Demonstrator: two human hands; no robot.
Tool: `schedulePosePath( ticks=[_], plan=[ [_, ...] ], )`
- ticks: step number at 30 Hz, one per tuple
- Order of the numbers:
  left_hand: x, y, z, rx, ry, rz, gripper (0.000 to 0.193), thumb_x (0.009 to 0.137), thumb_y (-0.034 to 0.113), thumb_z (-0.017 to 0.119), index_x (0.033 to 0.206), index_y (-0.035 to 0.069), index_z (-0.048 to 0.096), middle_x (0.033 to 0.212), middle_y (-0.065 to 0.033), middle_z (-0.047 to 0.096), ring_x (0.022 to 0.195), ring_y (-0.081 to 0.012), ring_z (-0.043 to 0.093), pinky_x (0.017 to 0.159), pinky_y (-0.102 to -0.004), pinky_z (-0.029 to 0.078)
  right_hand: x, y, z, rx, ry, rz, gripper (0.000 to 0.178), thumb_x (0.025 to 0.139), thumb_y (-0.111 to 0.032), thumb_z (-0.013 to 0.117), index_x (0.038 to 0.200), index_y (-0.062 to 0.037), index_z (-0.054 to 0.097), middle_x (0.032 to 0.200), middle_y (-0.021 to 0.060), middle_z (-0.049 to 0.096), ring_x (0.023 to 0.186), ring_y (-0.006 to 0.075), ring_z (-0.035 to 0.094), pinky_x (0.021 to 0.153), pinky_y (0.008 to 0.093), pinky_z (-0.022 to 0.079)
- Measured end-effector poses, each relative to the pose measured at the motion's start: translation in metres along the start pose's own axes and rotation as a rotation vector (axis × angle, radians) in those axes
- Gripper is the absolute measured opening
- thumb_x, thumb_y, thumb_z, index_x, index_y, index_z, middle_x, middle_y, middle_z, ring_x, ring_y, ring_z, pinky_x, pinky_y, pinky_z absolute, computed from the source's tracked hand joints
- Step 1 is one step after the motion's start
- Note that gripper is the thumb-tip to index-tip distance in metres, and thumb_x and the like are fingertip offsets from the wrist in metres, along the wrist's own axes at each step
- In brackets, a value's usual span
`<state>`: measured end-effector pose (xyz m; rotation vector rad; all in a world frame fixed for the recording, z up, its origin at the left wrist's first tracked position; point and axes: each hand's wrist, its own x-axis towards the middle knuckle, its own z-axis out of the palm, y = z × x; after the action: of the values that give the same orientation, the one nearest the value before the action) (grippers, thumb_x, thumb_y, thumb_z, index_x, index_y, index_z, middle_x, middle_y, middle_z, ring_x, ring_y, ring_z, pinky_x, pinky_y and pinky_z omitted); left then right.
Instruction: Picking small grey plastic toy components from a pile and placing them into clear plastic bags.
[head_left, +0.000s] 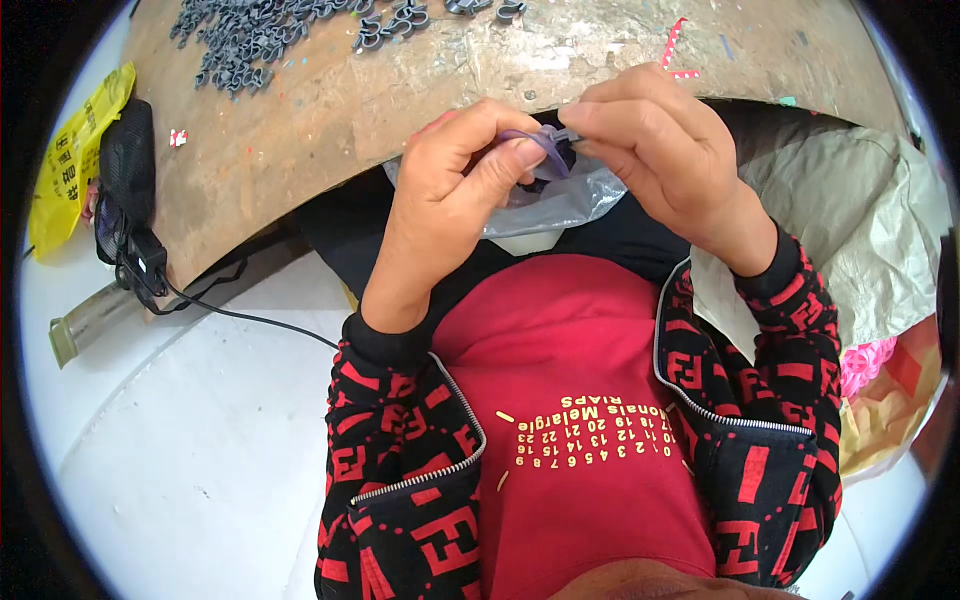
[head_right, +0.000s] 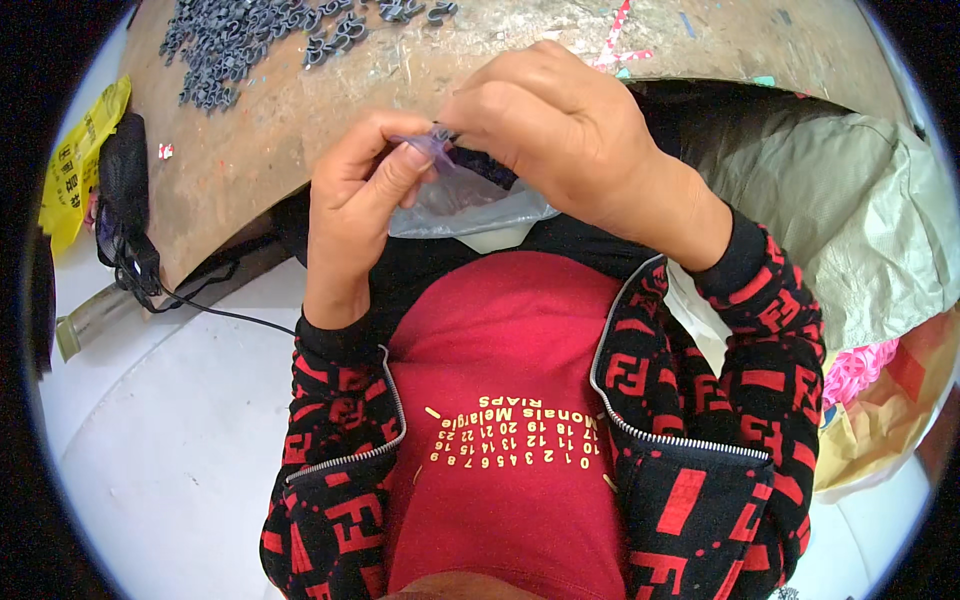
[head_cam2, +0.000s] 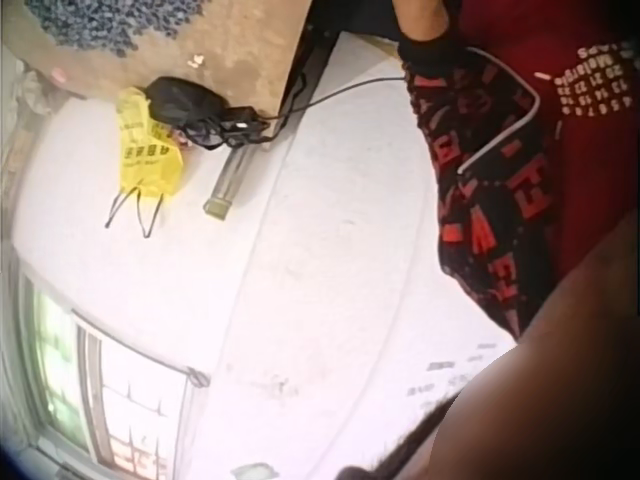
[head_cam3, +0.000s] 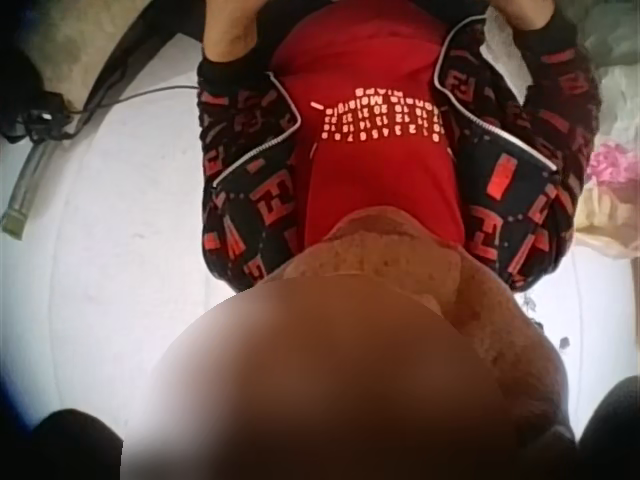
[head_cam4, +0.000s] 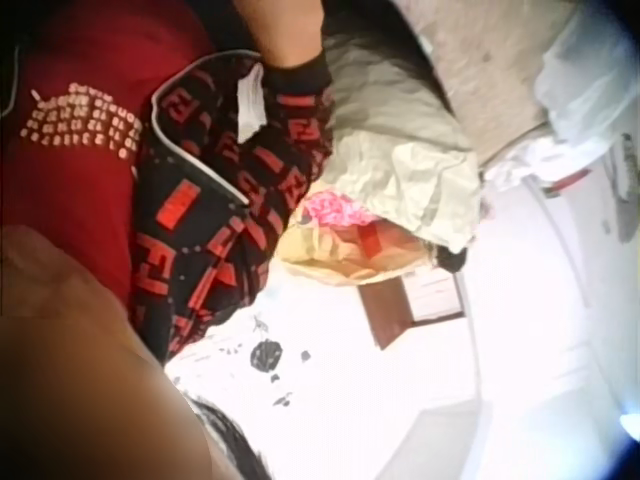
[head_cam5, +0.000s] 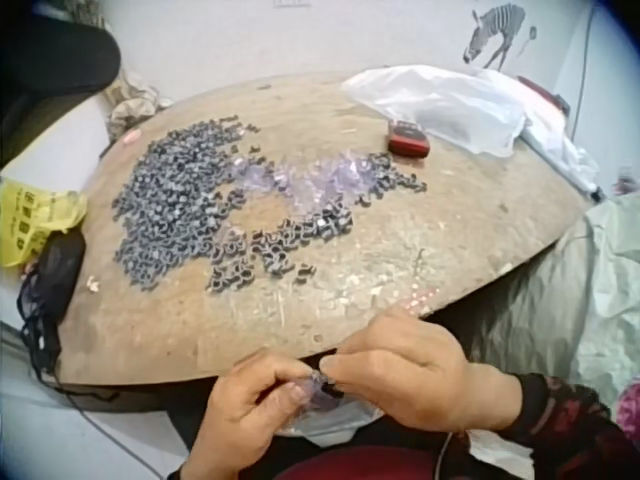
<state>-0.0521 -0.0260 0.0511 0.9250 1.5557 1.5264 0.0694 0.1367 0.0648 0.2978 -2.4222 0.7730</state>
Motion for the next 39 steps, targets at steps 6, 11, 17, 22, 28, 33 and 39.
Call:
schedulePosePath(
  ticks=[6, 11, 17, 22, 28, 33, 39],
  plan=[
    [0.005, -0.007, -0.009, -0.292, -0.201, -0.251, 0.017, 0.087, 0.021, 0.058, 0.087, 0.004, 0.059, 0.068, 0.0011, 0.054, 0.056, -0.0035, 0.042, 0.051, -0.0175, 0.032, 0.009, 0.009, -0.007, -0.176, -0.098, -0.36, 0.035, 0.061, 0.0, 0.066, 0.094, 0.0028, 0.058, 0.084, 0.0106, 0.058, 0.066, 0.0214, 0.054, 0.06, 0.0307, 0.045],
    [0.011, -0.016, -0.016, -0.451, -0.304, -0.318, 0.02, 0.087, 0.024, 0.057, 0.086, 0.005, 0.059, 0.067, 0.0018, 0.052, 0.055, -0.0025, 0.039, 0.05, -0.0172, 0.031, 0.003, 0.016, -0.003, -0.071, -0.148, -0.278, 0.028, 0.068, -0.003, 0.064, 0.095, 0.0018, 0.059, 0.086, 0.0121, 0.058, 0.067, 0.0222, 0.055, 0.064, 0.0315, 0.045],
    [0.006, -0.004, -0.016, -0.097, -0.139, -0.156, 0.017, 0.088, 0.02, 0.057, 0.087, 0.004, 0.059, 0.068, 0.001, 0.054, 0.057, -0.0027, 0.042, 0.051, -0.0173, 0.033, 0.002, 0.01, 0.004, 0.493, -0.157, 0.3, 0.021, 0.077, -0.006, 0.063, 0.096, 0.0013, 0.059, 0.088, 0.0086, 0.056, 0.081, 0.0175, 0.055, 0.07, 0.0263, 0.044],
    [0.005, -0.002, -0.015, -0.148, -0.134, -0.187, 0.015, 0.088, 0.016, 0.057, 0.087, 0.002, 0.059, 0.069, 0.0006, 0.055, 0.06, -0.0043, 0.046, 0.053, -0.0187, 0.036, -0.001, 0.01, 0.01, 0.856, -0.178, 0.6, 0.016, 0.085, -0.011, 0.058, 0.096, 0.0007, 0.055, 0.086, 0.0051, 0.055, 0.078, 0.0108, 0.054, 0.067, 0.0222, 0.044],
    [0.002, -0.014, -0.007, 0.158, 0.026, 0.119, 0.008, 0.081, 0.009, 0.06, 0.085, 0.002, 0.059, 0.068, -0.0046, 0.055, 0.058, -0.0162, 0.052, 0.054, -0.0251, 0.04, -0.009, 0.003, 0.022, 1.198, -0.142, 0.755, 0.022, 0.089, -0.019, 0.055, 0.099, -0.002, 0.045, 0.078, 0.0053, 0.055, 0.056, 0.008, 0.051, 0.056, 0.0199, 0.042],
    [0.006, -0.009, -0.012, 0.566, 0.022, 0.523, 0.013, 0.074, 0.0, 0.062, 0.086, 0.003, 0.059, 0.071, -0.0085, 0.053, 0.061, -0.0253, 0.053, 0.055, -0.0303, 0.042, -0.016, -0.003, 0.038, 1.639, 0.029, 0.864, 0.024, 0.089, -0.023, 0.056, 0.097, -0.0046, 0.042, 0.073, 0.0056, 0.054, 0.043, 0.005, 0.041, 0.049, 0.0181, 0.036],
    [0.008, -0.002, -0.017, 0.495, -0.079, 0.448, 0.009, 0.077, 0.004, 0.06, 0.085, 0.004, 0.059, 0.069, -0.0077, 0.053, 0.061, -0.0242, 0.052, 0.052, -0.0298, 0.041, -0.007, 0.008, 0.024, 1.413, -0.198, 0.771, 0.024, 0.089, -0.025, 0.056, 0.096, -0.0056, 0.042, 0.071, 0.0023, 0.052, 0.044, 0.0035, 0.038, 0.045, 0.0176, 0.031]
  ],
)
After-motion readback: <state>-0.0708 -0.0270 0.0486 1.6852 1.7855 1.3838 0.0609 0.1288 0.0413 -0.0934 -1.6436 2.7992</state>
